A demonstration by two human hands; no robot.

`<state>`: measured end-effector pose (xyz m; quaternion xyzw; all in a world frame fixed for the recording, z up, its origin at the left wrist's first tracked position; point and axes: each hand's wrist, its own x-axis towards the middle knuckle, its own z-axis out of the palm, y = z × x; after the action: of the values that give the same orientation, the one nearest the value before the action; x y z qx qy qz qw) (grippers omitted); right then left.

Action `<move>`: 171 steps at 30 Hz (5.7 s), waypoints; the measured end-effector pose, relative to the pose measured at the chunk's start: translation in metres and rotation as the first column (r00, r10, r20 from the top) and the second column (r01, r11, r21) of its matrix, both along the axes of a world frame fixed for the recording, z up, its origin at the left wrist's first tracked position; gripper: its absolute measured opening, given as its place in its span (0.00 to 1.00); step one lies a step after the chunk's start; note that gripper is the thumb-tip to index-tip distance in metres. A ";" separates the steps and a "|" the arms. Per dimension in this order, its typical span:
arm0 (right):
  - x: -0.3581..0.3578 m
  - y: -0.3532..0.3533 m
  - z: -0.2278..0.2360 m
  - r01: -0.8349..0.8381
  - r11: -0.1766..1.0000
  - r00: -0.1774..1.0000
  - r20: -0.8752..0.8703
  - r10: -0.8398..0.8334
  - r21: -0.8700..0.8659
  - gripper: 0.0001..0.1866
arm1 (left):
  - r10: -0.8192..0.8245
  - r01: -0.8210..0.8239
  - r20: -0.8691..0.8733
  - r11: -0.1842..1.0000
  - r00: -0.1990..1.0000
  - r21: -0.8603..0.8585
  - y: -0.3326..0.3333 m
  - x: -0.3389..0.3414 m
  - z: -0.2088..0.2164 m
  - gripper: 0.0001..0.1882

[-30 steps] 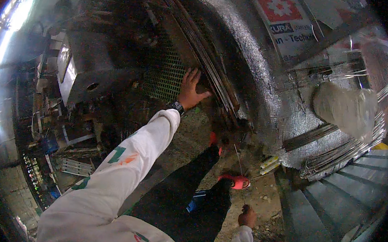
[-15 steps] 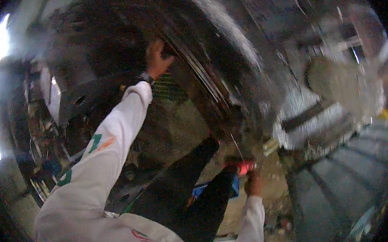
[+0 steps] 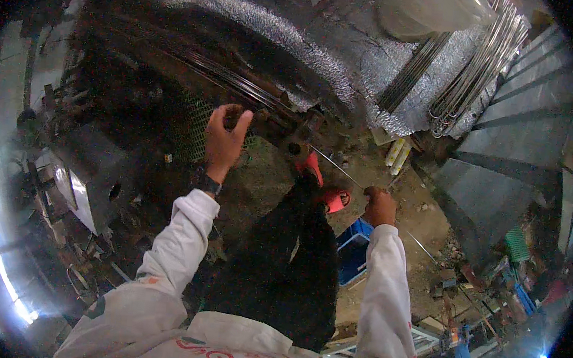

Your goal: The person measures a long metal rod with a tape measure in a cluttered workshop. They repeatedly pick up, measure, and place the rod on a workbench while other workers move in the background.

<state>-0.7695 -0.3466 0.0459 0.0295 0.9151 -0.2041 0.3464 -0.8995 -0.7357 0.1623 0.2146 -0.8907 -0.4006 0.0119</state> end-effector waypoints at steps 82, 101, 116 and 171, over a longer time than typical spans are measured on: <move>-0.074 -0.204 0.016 0.354 0.113 0.590 0.128 -0.797 -0.928 0.27 | -0.970 0.947 0.206 0.061 0.131 -0.317 -0.144 -0.084 -0.117 0.50; 0.028 -0.221 0.029 0.393 0.184 0.240 -0.093 -0.966 -0.901 0.31 | -0.964 0.963 0.210 0.106 0.160 -0.247 -0.140 -0.087 -0.127 0.48; 0.060 -0.278 -0.002 0.123 0.013 -0.133 -0.029 -0.991 -0.992 0.27 | -0.984 0.964 0.120 0.095 0.128 -0.247 -0.148 -0.086 -0.146 0.47; -0.039 -0.236 -0.002 0.427 0.503 0.038 -0.541 -0.840 -0.751 0.13 | -0.960 0.960 0.245 0.067 0.137 -0.273 -0.143 -0.085 -0.126 0.47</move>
<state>-0.8090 -0.5830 0.0435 0.2637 0.7606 -0.4964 -0.3249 -0.9841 -0.8787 0.0362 -0.4306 -0.8664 -0.1340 -0.2145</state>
